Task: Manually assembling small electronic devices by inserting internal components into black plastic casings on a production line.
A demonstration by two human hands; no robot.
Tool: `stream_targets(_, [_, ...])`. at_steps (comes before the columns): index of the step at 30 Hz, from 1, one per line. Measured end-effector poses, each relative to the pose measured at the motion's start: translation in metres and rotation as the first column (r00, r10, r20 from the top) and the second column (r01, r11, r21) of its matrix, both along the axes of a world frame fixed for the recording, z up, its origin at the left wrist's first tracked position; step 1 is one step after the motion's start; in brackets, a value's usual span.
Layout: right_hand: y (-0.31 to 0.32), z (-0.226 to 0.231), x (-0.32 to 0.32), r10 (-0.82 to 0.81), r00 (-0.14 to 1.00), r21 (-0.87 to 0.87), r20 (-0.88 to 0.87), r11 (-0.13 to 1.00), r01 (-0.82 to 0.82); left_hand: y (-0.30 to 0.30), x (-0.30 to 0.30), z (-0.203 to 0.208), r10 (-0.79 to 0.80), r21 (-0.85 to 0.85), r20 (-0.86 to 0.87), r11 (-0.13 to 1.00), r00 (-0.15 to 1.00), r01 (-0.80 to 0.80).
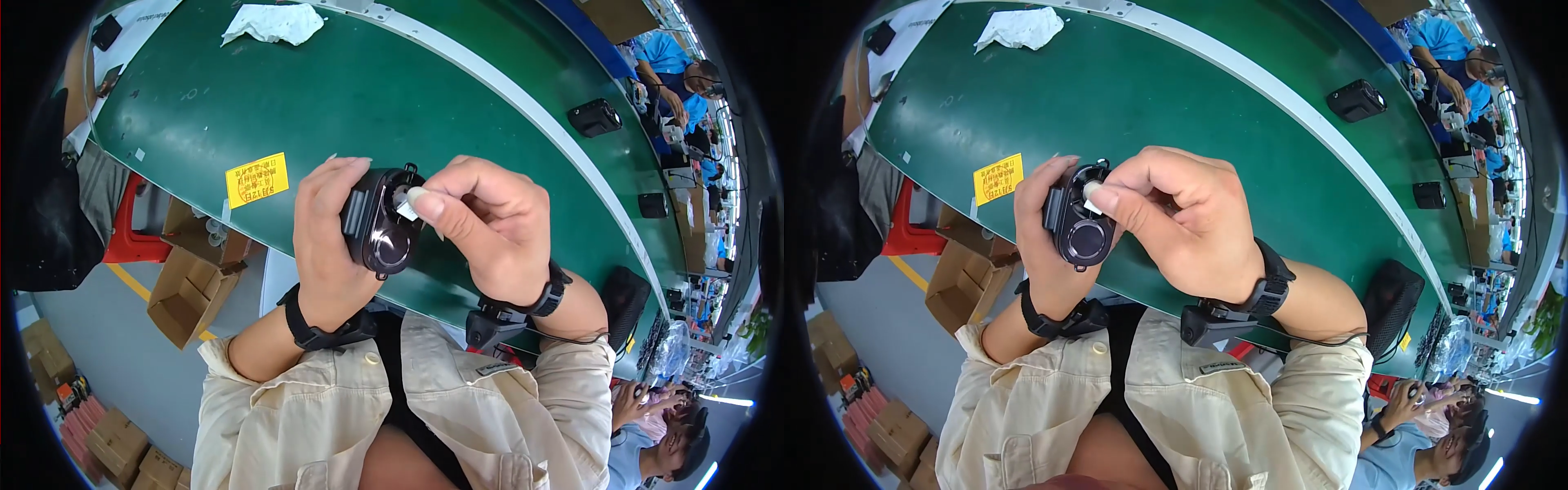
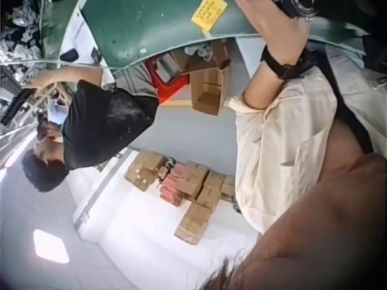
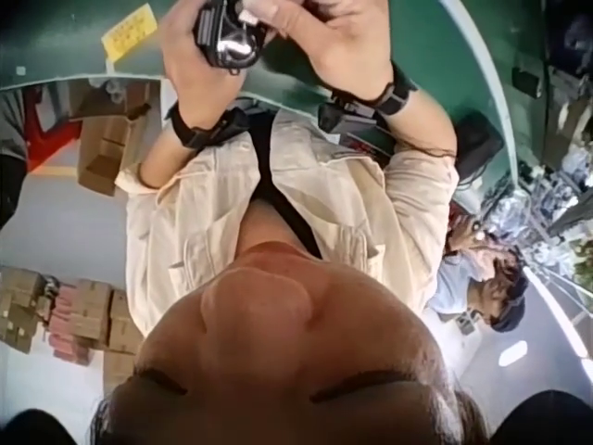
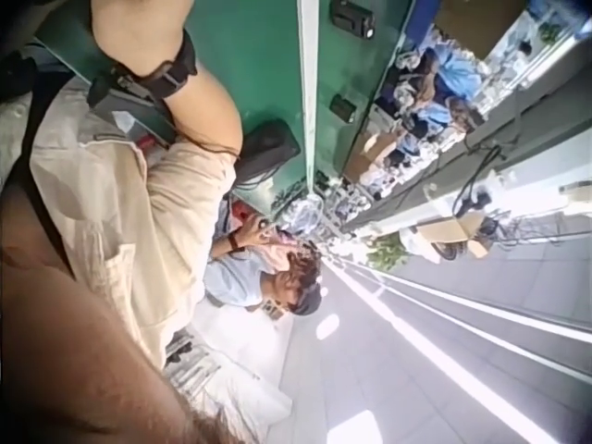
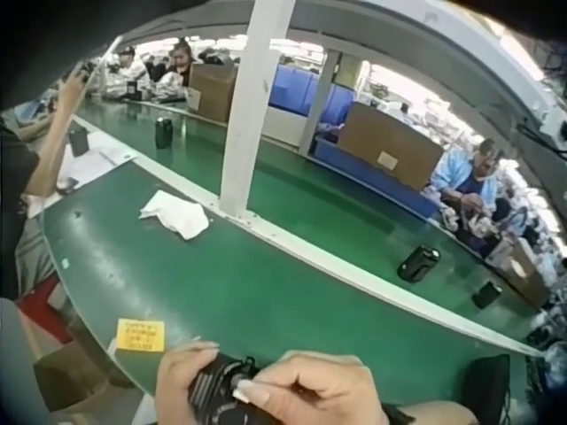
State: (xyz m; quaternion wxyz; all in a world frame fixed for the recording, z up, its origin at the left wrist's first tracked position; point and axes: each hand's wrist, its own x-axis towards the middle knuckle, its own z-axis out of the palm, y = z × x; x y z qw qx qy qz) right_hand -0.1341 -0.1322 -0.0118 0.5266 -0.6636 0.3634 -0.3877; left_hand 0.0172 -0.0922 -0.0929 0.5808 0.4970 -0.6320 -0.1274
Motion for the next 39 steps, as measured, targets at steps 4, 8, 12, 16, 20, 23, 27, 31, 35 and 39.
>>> stream_targets(4, [0.000, -0.007, 0.006, -0.053, 0.996, -0.182, -0.075, 0.983, 0.038, -0.001, 0.002, -0.002, 0.011, -0.008, 0.016, 1.000, 1.000, -0.011])
stream_targets(8, [0.001, -0.022, 0.009, -0.128, 0.980, -0.414, -0.152, 0.909, 0.054, -0.002, 0.004, -0.004, 0.017, 0.002, -0.005, 1.000, 1.000, -0.017])
stream_targets(12, [-0.001, -0.028, 0.013, -0.100, 0.994, -0.232, -0.037, 0.969, 0.089, -0.002, 0.004, -0.005, 0.002, 0.027, -0.014, 1.000, 1.000, -0.001])
stream_targets(16, [-0.005, -0.031, 0.017, -0.046, 0.992, -0.060, 0.118, 0.997, 0.054, -0.002, 0.007, -0.006, -0.031, 0.053, -0.057, 0.998, 0.998, 0.034])
stream_targets(20, [-0.008, -0.028, 0.018, -0.004, 0.990, -0.030, 0.139, 1.000, 0.008, -0.002, 0.010, -0.005, -0.081, 0.098, -0.097, 0.991, 0.992, 0.090])
stream_targets(23, [-0.013, -0.025, 0.015, 0.033, 0.985, 0.087, 0.171, 0.995, -0.049, -0.003, 0.011, -0.005, -0.132, 0.102, -0.148, 0.984, 0.980, 0.148])
stream_targets(27, [-0.028, -0.022, 0.002, 0.256, 0.962, -0.110, -0.094, 0.958, -0.266, -0.004, 0.012, -0.005, -0.199, 0.123, -0.225, 0.965, 0.954, 0.230])
stream_targets(31, [-0.030, -0.013, 0.000, 0.291, 0.951, 0.149, -0.106, 0.950, -0.274, -0.005, 0.015, -0.004, -0.241, 0.154, -0.243, 0.947, 0.940, 0.282])
stream_targets(35, [-0.035, -0.025, 0.000, 0.315, 0.940, 0.284, 0.130, 0.896, -0.340, -0.006, 0.016, -0.002, -0.279, 0.156, -0.291, 0.930, 0.915, 0.333])
stream_targets(39, [-0.037, -0.021, -0.001, 0.272, 0.900, 0.504, 0.340, 0.756, -0.418, -0.006, 0.019, -0.003, -0.327, 0.125, -0.319, 0.916, 0.890, 0.381])
